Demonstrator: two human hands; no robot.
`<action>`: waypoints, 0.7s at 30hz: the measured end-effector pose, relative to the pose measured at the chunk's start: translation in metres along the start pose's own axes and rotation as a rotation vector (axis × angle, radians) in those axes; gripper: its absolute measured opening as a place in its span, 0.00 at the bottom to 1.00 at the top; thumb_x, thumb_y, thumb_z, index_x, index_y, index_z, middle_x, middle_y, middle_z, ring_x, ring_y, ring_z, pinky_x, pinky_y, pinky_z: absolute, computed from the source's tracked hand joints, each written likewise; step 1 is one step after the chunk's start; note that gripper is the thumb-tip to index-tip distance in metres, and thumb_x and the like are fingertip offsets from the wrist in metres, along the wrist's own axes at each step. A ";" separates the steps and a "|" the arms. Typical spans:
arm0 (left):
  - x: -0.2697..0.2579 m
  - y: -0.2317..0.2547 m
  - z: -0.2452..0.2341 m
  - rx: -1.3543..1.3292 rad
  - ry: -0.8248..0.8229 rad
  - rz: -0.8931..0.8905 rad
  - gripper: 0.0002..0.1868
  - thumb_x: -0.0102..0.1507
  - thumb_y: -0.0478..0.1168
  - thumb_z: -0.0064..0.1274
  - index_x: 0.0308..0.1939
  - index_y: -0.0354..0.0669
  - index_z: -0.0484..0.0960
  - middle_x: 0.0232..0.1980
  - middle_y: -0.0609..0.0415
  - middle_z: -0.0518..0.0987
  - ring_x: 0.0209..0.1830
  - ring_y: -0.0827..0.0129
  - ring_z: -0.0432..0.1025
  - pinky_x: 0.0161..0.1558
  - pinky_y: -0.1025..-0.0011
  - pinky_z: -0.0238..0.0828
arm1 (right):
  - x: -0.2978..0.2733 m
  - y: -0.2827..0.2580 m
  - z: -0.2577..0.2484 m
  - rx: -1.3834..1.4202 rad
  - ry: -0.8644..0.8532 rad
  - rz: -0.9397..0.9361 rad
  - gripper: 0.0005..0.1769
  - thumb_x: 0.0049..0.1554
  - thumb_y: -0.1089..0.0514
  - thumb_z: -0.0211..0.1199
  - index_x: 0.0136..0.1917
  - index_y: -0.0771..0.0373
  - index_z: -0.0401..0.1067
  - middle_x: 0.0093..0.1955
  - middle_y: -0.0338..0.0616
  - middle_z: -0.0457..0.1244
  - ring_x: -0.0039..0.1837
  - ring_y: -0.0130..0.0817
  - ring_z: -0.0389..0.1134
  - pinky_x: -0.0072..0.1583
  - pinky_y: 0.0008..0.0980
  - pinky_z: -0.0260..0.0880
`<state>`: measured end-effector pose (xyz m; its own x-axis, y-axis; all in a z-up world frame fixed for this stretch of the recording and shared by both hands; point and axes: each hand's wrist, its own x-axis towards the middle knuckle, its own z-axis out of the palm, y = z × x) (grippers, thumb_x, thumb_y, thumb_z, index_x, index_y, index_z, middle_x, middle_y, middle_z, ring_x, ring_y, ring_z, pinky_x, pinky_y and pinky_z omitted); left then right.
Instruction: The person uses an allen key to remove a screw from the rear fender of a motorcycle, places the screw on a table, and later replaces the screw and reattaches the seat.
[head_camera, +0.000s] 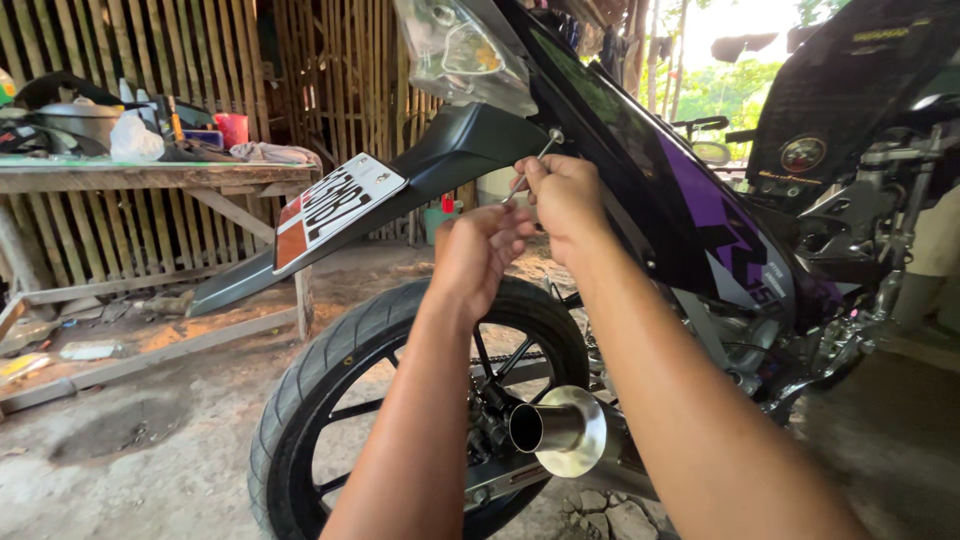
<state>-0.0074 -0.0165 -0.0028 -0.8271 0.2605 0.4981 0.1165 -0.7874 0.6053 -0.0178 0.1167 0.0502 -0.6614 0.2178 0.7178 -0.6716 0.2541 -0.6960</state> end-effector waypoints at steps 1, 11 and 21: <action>0.001 0.001 0.001 0.001 -0.003 0.000 0.14 0.64 0.33 0.46 0.48 0.22 0.78 0.41 0.41 0.84 0.34 0.64 0.80 0.34 0.72 0.75 | -0.001 -0.001 0.001 0.048 0.006 0.062 0.11 0.63 0.59 0.58 0.44 0.67 0.77 0.37 0.40 0.68 0.35 0.22 0.59 0.37 0.26 0.63; 0.009 -0.003 0.013 0.036 0.019 -0.005 0.13 0.65 0.36 0.46 0.45 0.27 0.79 0.40 0.42 0.83 0.31 0.65 0.79 0.31 0.72 0.75 | -0.002 -0.008 0.003 0.124 -0.014 0.152 0.12 0.67 0.59 0.55 0.47 0.68 0.74 0.38 0.45 0.66 0.33 0.27 0.66 0.33 0.27 0.67; 0.013 -0.010 0.020 0.710 0.330 0.468 0.11 0.61 0.38 0.57 0.37 0.29 0.87 0.30 0.48 0.87 0.28 0.66 0.83 0.33 0.69 0.78 | -0.001 -0.009 0.002 0.145 -0.039 0.196 0.11 0.65 0.60 0.53 0.48 0.70 0.73 0.39 0.46 0.68 0.35 0.30 0.70 0.36 0.31 0.72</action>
<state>-0.0082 0.0058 0.0094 -0.7129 -0.2577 0.6522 0.7003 -0.2154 0.6805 -0.0115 0.1119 0.0559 -0.7944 0.2127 0.5690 -0.5681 0.0716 -0.8199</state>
